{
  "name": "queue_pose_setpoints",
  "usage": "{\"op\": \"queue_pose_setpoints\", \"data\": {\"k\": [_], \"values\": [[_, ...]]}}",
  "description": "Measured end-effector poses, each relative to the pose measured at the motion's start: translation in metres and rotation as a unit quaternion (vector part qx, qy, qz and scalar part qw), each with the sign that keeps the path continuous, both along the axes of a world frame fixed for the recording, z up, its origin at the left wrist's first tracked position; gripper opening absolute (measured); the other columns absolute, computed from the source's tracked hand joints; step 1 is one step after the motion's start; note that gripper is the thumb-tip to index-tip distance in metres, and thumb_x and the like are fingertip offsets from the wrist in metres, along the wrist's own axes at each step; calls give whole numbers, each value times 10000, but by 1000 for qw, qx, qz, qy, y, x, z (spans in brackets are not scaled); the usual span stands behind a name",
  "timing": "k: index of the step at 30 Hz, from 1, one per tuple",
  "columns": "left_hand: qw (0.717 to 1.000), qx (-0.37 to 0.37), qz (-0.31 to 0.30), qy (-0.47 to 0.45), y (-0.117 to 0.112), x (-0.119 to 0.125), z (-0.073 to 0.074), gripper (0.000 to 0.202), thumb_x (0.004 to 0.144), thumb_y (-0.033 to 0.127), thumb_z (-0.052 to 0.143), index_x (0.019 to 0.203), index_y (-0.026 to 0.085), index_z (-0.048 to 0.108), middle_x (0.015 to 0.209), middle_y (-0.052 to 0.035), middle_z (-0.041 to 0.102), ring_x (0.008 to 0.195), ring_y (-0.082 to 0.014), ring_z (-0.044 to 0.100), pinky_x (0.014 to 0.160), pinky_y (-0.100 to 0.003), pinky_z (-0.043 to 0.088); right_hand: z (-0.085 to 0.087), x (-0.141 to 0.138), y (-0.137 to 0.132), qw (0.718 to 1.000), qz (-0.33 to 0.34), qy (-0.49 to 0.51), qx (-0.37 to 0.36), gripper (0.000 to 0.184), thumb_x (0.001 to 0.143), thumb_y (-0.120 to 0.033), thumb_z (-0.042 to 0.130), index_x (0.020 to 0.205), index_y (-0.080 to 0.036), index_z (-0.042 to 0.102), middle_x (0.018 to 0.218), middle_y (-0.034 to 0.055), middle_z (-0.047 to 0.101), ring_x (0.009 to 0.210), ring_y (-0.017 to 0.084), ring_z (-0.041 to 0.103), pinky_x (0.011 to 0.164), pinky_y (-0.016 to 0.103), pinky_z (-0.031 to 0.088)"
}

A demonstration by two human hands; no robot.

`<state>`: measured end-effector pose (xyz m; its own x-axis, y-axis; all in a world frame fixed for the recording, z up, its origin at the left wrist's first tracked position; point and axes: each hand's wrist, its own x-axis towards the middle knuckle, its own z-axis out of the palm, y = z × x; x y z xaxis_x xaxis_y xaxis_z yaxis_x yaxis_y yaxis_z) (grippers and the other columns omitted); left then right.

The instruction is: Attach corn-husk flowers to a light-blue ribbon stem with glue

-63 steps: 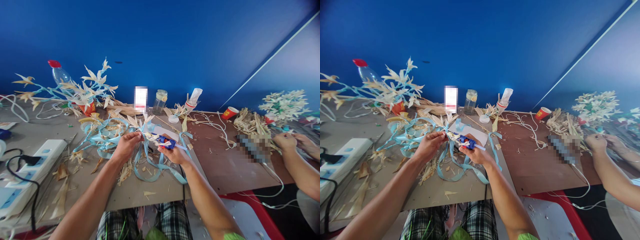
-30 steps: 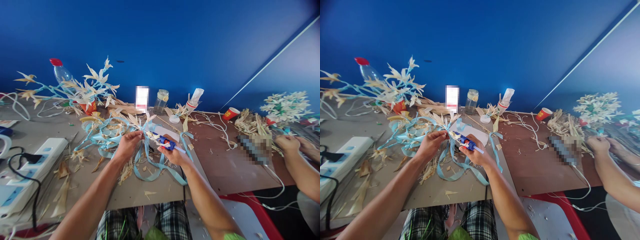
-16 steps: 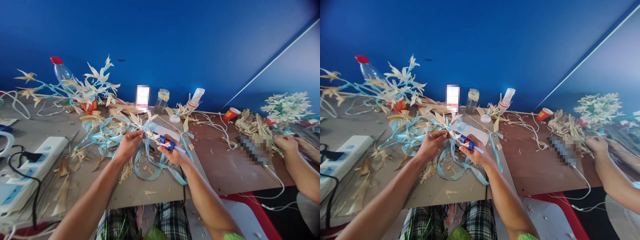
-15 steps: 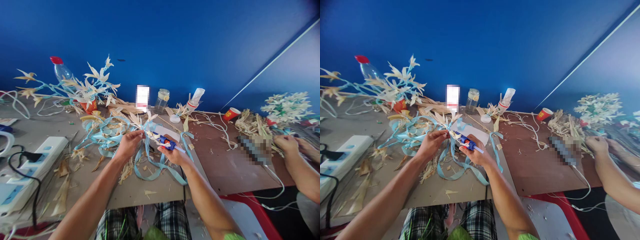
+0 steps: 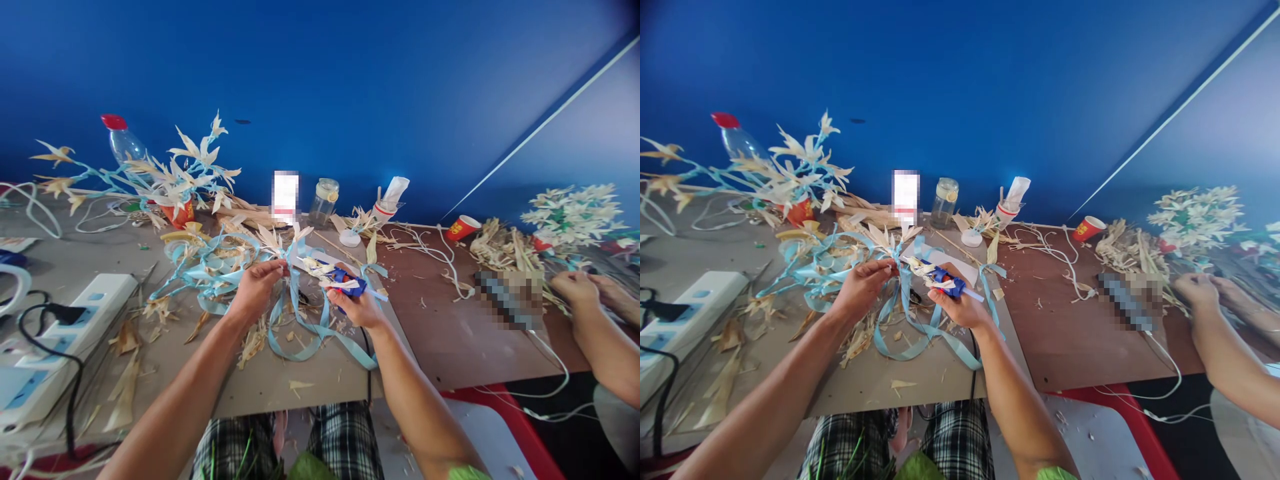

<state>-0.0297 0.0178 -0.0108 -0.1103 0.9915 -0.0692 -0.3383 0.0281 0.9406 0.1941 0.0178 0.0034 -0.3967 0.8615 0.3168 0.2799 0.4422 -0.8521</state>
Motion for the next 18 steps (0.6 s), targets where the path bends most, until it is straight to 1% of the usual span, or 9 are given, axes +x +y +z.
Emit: {"op": "queue_pose_setpoints", "data": {"k": [2, 4, 6, 7, 8, 11, 14, 16, 18], "values": [[1000, -3, 2, -18, 1, 0, 0, 263, 602, 284, 766, 810, 125, 740, 815, -76, 712, 781, -177, 645, 831, -312, 461, -1, 1, 4, 1000, -26, -2, 5, 320, 833, -424, 555, 1068, -206, 547, 785, 27, 617, 668, 166, 577, 645, 298, 477], [999, -6, 4, -41, 1, 1, 1, 243, 584, 274, 779, 775, 128, 738, 794, -69, 709, 761, -165, 643, 826, -306, 466, -2, 3, 9, 993, -102, -34, 55, 296, 834, -425, 546, 1010, -189, 571, 829, 57, 607, 760, 192, 591, 703, 317, 481], [998, -12, 3, -65, 0, 3, 3, 230, 564, 265, 793, 743, 133, 734, 758, -60, 705, 731, -151, 640, 820, -300, 471, -3, 5, 17, 971, -189, -83, 119, 286, 815, -420, 562, 945, -167, 589, 948, 108, 579, 910, 231, 580, 809, 351, 470], [997, -17, 0, -74, 0, 4, 4, 231, 557, 260, 797, 740, 134, 733, 743, -57, 703, 719, -147, 639, 818, -300, 475, -4, 6, 20, 959, -219, -111, 138, 291, 800, -414, 575, 936, -157, 592, 1004, 129, 555, 965, 245, 565, 851, 363, 459], [997, -21, -2, -80, -1, 4, 5, 234, 552, 256, 799, 742, 136, 732, 732, -56, 701, 711, -147, 640, 817, -304, 478, -5, 7, 23, 950, -237, -144, 142, 304, 787, -402, 585, 950, -147, 592, 1044, 143, 531, 993, 253, 555, 876, 370, 450], [996, -23, -3, -82, -2, 5, 6, 235, 556, 247, 793, 757, 142, 732, 725, -60, 702, 728, -166, 651, 824, -328, 486, -11, 8, 30, 928, -260, -246, 102, 347, 773, -337, 585, 1047, -124, 578, 1107, 155, 493, 983, 249, 560, 879, 368, 447], [997, -12, -4, -79, -2, 5, 6, 190, 577, 235, 773, 743, 153, 733, 725, -59, 703, 769, -180, 660, 844, -337, 484, -17, 5, 33, 898, -279, -336, 62, 375, 777, -290, 569, 1107, -111, 560, 1153, 167, 479, 1003, 262, 556, 897, 391, 423], [997, -9, -6, -79, -2, 5, 6, 162, 586, 223, 762, 733, 159, 734, 726, -55, 703, 788, -180, 662, 859, -331, 479, -19, 2, 34, 878, -290, -378, 53, 388, 785, -290, 562, 1126, -104, 552, 1175, 177, 478, 1029, 276, 546, 920, 419, 395], [997, -9, -5, -82, -3, 5, 7, 158, 585, 212, 755, 733, 160, 736, 734, -52, 706, 795, -177, 662, 869, -324, 474, -20, 0, 34, 866, -290, -405, 45, 388, 792, -296, 560, 1125, -98, 555, 1190, 187, 482, 1044, 282, 539, 937, 436, 369]]}}
